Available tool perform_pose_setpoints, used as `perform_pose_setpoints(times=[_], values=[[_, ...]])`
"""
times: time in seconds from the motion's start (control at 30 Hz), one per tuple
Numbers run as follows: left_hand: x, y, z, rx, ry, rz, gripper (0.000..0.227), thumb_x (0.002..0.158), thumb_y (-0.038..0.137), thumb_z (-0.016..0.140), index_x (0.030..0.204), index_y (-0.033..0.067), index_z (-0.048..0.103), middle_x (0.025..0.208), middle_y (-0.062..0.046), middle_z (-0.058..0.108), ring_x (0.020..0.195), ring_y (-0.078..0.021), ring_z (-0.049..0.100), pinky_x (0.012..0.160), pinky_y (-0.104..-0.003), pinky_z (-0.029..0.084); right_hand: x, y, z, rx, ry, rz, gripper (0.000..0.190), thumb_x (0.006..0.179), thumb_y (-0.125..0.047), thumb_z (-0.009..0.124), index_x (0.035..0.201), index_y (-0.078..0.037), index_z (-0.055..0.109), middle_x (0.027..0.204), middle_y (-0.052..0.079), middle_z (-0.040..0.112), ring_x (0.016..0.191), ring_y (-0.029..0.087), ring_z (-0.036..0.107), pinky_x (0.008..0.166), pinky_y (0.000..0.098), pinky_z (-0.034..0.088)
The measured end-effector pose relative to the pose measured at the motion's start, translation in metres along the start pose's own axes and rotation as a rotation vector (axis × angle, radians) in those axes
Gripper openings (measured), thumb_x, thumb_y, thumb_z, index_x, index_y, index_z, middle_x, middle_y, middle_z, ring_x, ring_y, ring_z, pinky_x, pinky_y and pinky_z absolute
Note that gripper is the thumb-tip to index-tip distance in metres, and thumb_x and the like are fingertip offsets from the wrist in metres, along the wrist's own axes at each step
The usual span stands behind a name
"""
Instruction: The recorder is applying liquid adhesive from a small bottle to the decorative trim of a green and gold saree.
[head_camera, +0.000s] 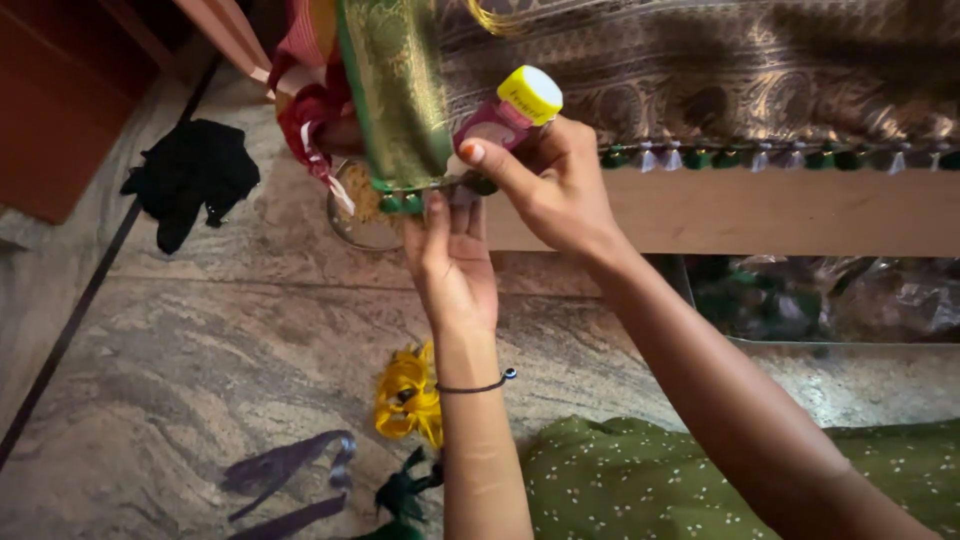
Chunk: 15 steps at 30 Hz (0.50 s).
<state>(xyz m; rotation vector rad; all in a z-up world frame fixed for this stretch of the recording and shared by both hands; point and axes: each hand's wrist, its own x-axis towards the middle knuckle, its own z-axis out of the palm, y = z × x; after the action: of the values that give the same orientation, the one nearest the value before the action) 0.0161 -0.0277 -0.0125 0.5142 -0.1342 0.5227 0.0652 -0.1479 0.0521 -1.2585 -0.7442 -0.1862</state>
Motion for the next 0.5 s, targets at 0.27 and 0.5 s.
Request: perform_pose_setpoints(times=[0.27, 0.5], values=[[-0.003, -0.003, -0.003, 0.240, -0.047, 0.128, 0.035, 0.107, 0.011, 0.062, 0.140, 0.0004, 0.055, 0.138, -0.010, 0.063, 0.129, -0.0228, 0.061, 0.119, -0.042, 0.045, 0.000, -0.013, 0.005, -0.138, -0.064, 0.035, 0.022, 0.098, -0.024, 0.077, 0.105, -0.003, 0.075, 0.090, 0.000, 0.076, 0.080, 0.004, 0.067, 0.070, 0.0213, 0.054], [-0.011, 0.001, 0.008, 0.273, -0.034, 0.126, 0.033, 0.107, 0.008, 0.057, 0.138, 0.0002, 0.053, 0.138, -0.011, 0.061, 0.129, -0.0210, 0.060, 0.116, -0.040, 0.047, -0.002, -0.013, 0.004, -0.250, -0.064, 0.015, 0.022, 0.097, -0.025, 0.078, 0.103, -0.004, 0.077, 0.083, 0.002, 0.076, 0.071, 0.004, 0.065, 0.061, 0.0201, 0.048]])
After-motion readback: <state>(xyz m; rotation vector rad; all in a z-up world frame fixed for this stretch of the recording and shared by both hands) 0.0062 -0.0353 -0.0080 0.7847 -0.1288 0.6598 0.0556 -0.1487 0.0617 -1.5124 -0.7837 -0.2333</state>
